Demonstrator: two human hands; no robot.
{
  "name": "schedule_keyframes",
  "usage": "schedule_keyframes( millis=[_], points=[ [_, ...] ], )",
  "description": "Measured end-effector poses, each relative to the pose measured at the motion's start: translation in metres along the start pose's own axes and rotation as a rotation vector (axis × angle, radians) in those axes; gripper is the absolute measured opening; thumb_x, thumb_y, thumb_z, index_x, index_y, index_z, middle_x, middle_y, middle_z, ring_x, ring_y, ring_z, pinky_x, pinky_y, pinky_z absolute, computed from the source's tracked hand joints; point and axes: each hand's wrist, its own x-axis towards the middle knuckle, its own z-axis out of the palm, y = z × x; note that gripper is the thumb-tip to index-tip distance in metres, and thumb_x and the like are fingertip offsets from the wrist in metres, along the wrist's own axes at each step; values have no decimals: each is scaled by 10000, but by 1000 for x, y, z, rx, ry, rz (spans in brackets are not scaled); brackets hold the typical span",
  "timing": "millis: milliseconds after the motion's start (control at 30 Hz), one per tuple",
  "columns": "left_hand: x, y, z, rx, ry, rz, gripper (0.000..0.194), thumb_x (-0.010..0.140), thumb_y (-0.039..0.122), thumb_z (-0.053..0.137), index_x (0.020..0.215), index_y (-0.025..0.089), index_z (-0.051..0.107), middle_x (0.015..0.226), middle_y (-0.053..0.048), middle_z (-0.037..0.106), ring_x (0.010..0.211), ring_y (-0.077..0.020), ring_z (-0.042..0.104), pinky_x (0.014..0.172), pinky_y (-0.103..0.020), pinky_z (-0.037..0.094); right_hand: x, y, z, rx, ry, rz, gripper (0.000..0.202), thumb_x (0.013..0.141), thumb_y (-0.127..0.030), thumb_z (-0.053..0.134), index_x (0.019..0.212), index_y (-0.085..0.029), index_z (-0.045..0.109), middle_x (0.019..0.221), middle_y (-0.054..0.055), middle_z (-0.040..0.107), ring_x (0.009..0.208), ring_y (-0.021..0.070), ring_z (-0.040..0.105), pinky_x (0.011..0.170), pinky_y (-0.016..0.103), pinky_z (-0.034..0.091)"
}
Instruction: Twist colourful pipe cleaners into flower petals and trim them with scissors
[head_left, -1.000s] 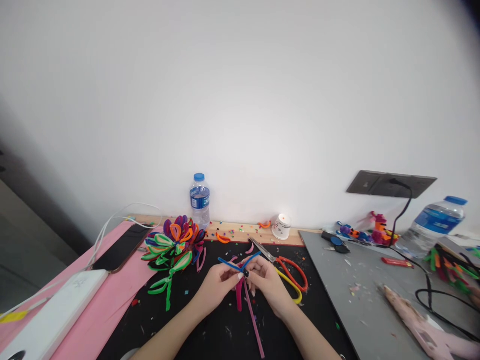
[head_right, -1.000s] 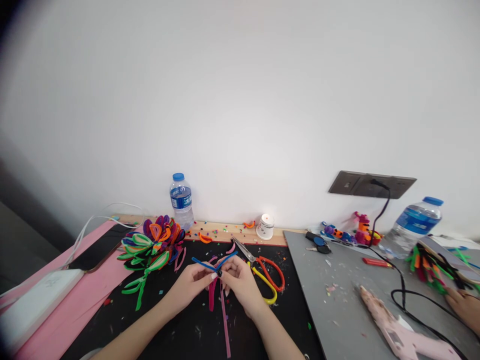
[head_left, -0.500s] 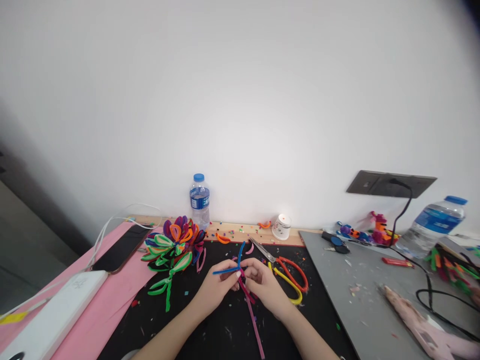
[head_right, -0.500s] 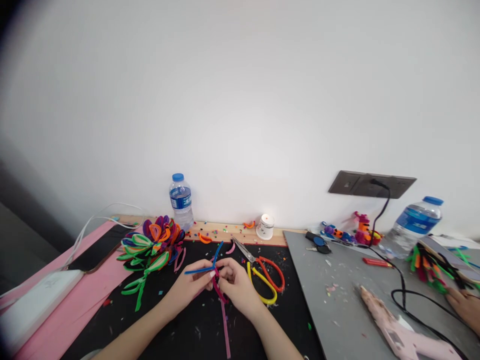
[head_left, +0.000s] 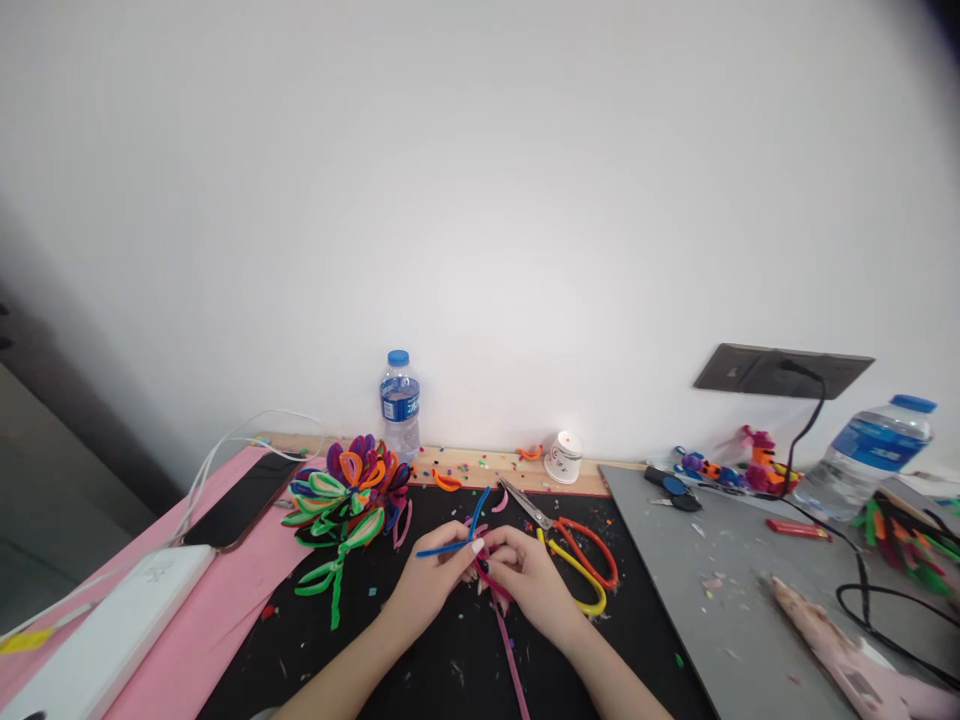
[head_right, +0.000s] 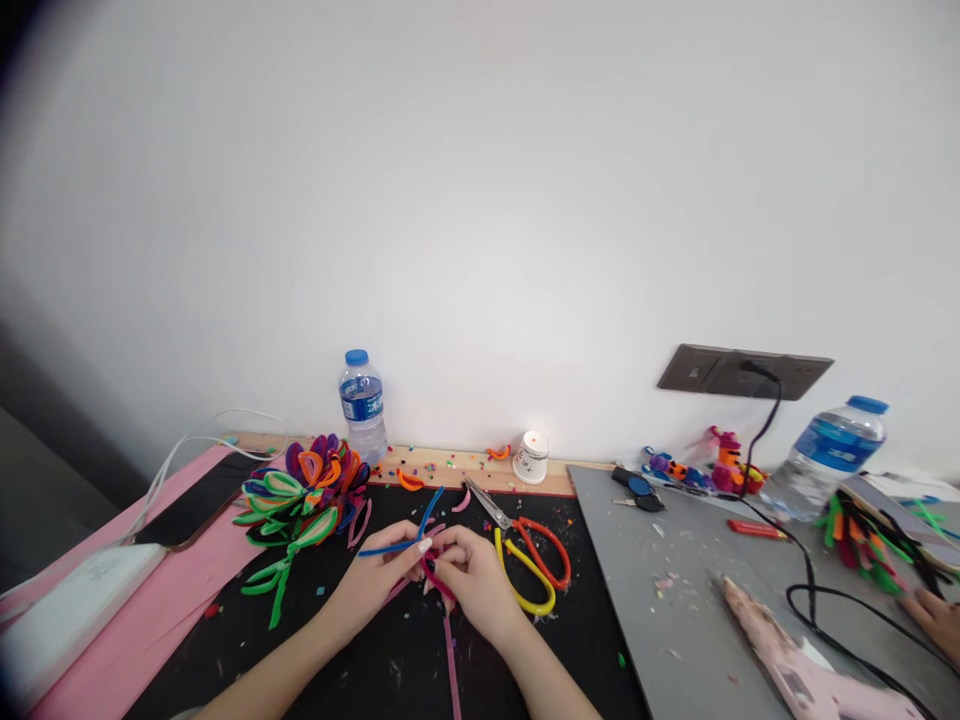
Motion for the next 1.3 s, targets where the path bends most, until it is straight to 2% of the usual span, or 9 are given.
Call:
schedule_keyframes(
  millis=[200, 333, 667, 867, 1067, 1200, 1300],
  points=[
    [-1, 0, -1, 126, 96, 20, 241, 763, 360, 539, 641, 156, 576, 607, 14, 568, 582, -143, 541, 556, -218, 418, 0, 7, -1, -59, 27, -8, 217, 770, -353, 533, 668, -166, 496, 443, -54, 523, 319, 48, 371, 342, 165, 262],
    [-2, 0, -2, 157, 98, 46, 231, 782, 341, 522, 666, 154, 590, 632, 0, 591, 609, -154, 558, 575, -223, 426, -1, 5, -1, -68, 10, -9, 239, 797, -358, 499, 643, -185, 440, 408, -79, 469, 307, 41, 301, 325, 162, 202],
    [-2, 6, 0, 54, 81, 0, 246, 761, 359, 550, 610, 166, 537, 549, 28, 549, 528, -133, 543, 540, -220, 430, 1, 5, -4, 61, 11, 6, 305, 787, -401, 496, 593, -181, 413, 454, -78, 405, 336, 41, 306, 334, 175, 181],
    [-1, 8, 4, -33, 86, -35, 259, 732, 380, 581, 589, 170, 533, 508, 27, 569, 500, -135, 559, 532, -228, 448, -1, -4, -3, 122, 32, 24, 338, 761, -421, 538, 568, -177, 406, 440, -80, 384, 341, 35, 266, 342, 185, 114],
    [0, 6, 3, -167, 91, -133, 283, 691, 413, 624, 595, 163, 533, 544, 6, 628, 553, -160, 615, 548, -247, 485, 0, 0, -6, 162, 33, 3, 354, 765, -437, 531, 547, -167, 455, 378, -87, 362, 307, 35, 230, 342, 198, 124],
    [2, 1, 1, -237, 140, -163, 254, 674, 388, 656, 649, 149, 574, 573, 10, 626, 557, -139, 608, 570, -244, 506, 1, 0, -7, 158, 34, -12, 383, 775, -449, 517, 523, -174, 430, 337, -93, 348, 292, 34, 201, 351, 207, 120],
    [3, -2, -1, -285, 172, -179, 255, 653, 364, 682, 760, 139, 630, 613, 0, 634, 570, -134, 607, 579, -242, 514, 1, 1, -7, 155, 45, -22, 376, 792, -441, 496, 540, -167, 449, 348, -86, 368, 302, 37, 212, 367, 208, 116]
  ],
)
